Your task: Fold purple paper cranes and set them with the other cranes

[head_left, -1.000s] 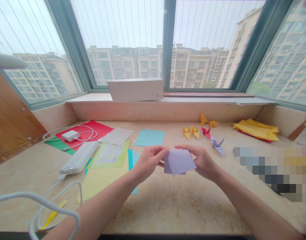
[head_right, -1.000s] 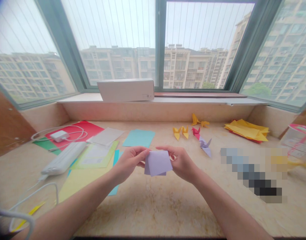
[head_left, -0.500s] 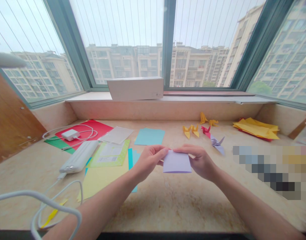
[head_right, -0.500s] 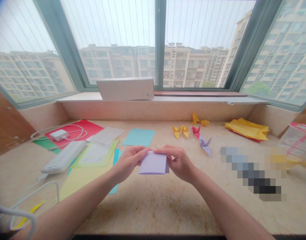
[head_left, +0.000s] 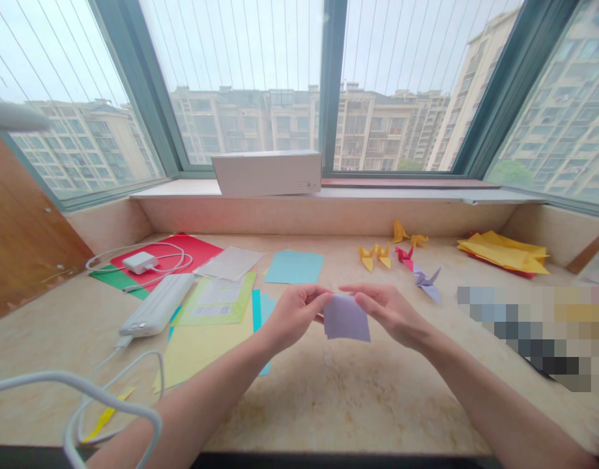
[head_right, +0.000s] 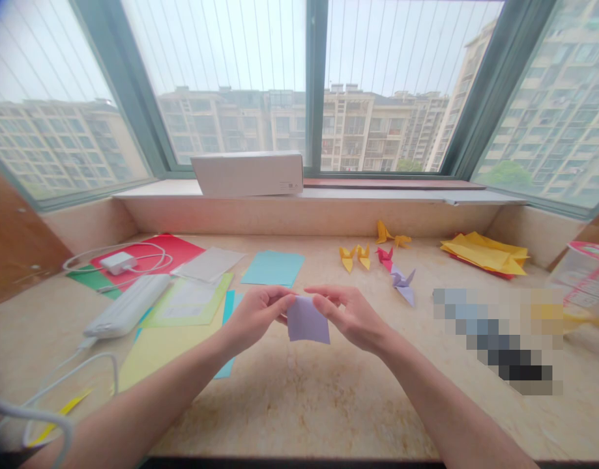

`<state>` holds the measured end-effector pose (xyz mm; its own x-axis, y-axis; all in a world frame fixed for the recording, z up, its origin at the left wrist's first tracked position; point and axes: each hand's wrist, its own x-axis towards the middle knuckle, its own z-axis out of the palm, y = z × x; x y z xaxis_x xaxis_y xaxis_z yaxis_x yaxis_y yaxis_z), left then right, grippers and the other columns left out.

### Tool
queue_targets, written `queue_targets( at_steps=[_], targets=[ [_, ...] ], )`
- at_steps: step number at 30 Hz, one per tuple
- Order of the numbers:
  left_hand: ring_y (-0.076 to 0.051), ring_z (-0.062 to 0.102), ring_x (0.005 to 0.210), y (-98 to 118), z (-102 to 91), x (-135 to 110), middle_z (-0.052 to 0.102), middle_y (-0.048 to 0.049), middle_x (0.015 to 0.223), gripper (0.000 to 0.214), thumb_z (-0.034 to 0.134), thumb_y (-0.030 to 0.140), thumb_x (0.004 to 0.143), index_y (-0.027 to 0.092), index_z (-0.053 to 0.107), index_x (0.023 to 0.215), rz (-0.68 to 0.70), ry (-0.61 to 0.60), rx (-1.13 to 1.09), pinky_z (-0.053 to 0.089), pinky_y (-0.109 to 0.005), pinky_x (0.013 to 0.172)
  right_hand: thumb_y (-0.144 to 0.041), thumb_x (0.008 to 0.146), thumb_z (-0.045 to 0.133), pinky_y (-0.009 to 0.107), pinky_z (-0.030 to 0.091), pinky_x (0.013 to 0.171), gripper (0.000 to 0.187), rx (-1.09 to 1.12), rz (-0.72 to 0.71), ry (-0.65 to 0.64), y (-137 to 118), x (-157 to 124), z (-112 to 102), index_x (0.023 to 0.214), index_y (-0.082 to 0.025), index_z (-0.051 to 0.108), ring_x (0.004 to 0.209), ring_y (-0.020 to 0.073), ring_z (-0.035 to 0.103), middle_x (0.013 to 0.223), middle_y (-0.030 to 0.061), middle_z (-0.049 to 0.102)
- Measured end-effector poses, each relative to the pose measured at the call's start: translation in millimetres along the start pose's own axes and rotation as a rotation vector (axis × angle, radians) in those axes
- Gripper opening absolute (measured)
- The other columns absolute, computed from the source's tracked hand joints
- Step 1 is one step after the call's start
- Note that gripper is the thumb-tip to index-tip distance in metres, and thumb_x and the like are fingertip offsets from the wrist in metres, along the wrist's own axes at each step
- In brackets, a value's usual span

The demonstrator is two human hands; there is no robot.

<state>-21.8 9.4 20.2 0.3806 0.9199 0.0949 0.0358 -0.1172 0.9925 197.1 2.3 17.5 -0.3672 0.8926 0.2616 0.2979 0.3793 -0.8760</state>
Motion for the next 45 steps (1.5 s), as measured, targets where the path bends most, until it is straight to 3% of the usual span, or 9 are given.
queue_targets(
  at_steps=[5,9,12,18,22,29,45],
  targets=[
    [-0.018,0.069,0.073,-3.7,2.3,-1.1,0.075,-0.0094,0.083,0.036,0.068,0.045,0.086,0.011,0.070,0.098,0.011,0.023,-0.012,0.055,-0.027,0.064,-0.046,0.089,0.065,0.031,0.052,0.066,0.031,0.057,0.030,0.076,0.0,4.9,10.4,0.094,-0.019,0.078,0.077,0.0218,0.068,0.088,0.0072,0.078],
    [-0.020,0.073,0.075,-5.5,4.9,-1.8,0.077,-0.0121,0.089,0.050,0.077,0.042,0.079,0.012,0.061,0.115,-0.022,-0.063,-0.096,0.057,-0.029,0.068,-0.051,0.087,0.065,0.029,0.050,0.062,0.036,0.180,0.056,0.238,4.0,8.6,10.5,0.091,-0.016,0.076,0.072,0.0200,0.067,0.084,0.0073,0.076],
    [-0.021,0.074,0.075,-5.3,6.7,-2.5,0.077,-0.0128,0.090,0.048,0.077,0.040,0.080,0.012,0.059,0.114,-0.031,-0.114,-0.106,0.058,-0.031,0.070,-0.051,0.088,0.064,0.028,0.049,0.062,0.037,0.192,0.077,0.295,5.1,9.9,7.3,0.093,-0.015,0.074,0.070,0.0191,0.065,0.081,0.0067,0.075],
    [-0.016,0.070,0.060,-5.7,5.0,-2.4,0.073,-0.0057,0.069,0.033,0.066,0.038,0.088,0.010,0.064,0.105,0.087,0.002,0.050,0.056,-0.025,0.059,-0.048,0.090,0.061,0.028,0.050,0.070,0.036,0.232,0.092,0.171,0.0,8.5,5.6,0.103,-0.016,0.071,0.078,0.0190,0.067,0.089,0.0067,0.075],
    [-0.014,0.068,0.055,-8.9,6.3,-1.9,0.071,-0.0039,0.064,0.028,0.064,0.034,0.088,0.010,0.068,0.101,0.126,-0.012,0.140,0.055,-0.023,0.056,-0.049,0.089,0.064,0.028,0.050,0.067,0.036,0.319,0.146,0.086,-1.8,7.8,7.4,0.100,-0.016,0.072,0.074,0.0183,0.068,0.085,0.0062,0.076],
    [-0.015,0.070,0.058,-4.3,6.4,-3.1,0.072,-0.0047,0.065,0.028,0.061,0.037,0.091,0.010,0.069,0.095,0.141,0.043,0.099,0.054,-0.021,0.054,-0.053,0.083,0.070,0.027,0.051,0.063,0.037,0.408,0.167,0.168,-0.1,9.4,9.0,0.094,-0.017,0.073,0.068,0.0175,0.068,0.079,0.0056,0.076],
    [-0.013,0.068,0.055,0.7,3.6,-5.2,0.070,-0.0038,0.062,0.031,0.058,0.038,0.093,0.011,0.072,0.085,0.221,0.110,0.165,0.052,-0.019,0.051,-0.051,0.086,0.068,0.026,0.053,0.066,0.036,0.411,0.095,0.180,-3.8,6.0,14.9,0.097,-0.017,0.071,0.073,0.0178,0.070,0.082,0.0058,0.076]
  ],
)
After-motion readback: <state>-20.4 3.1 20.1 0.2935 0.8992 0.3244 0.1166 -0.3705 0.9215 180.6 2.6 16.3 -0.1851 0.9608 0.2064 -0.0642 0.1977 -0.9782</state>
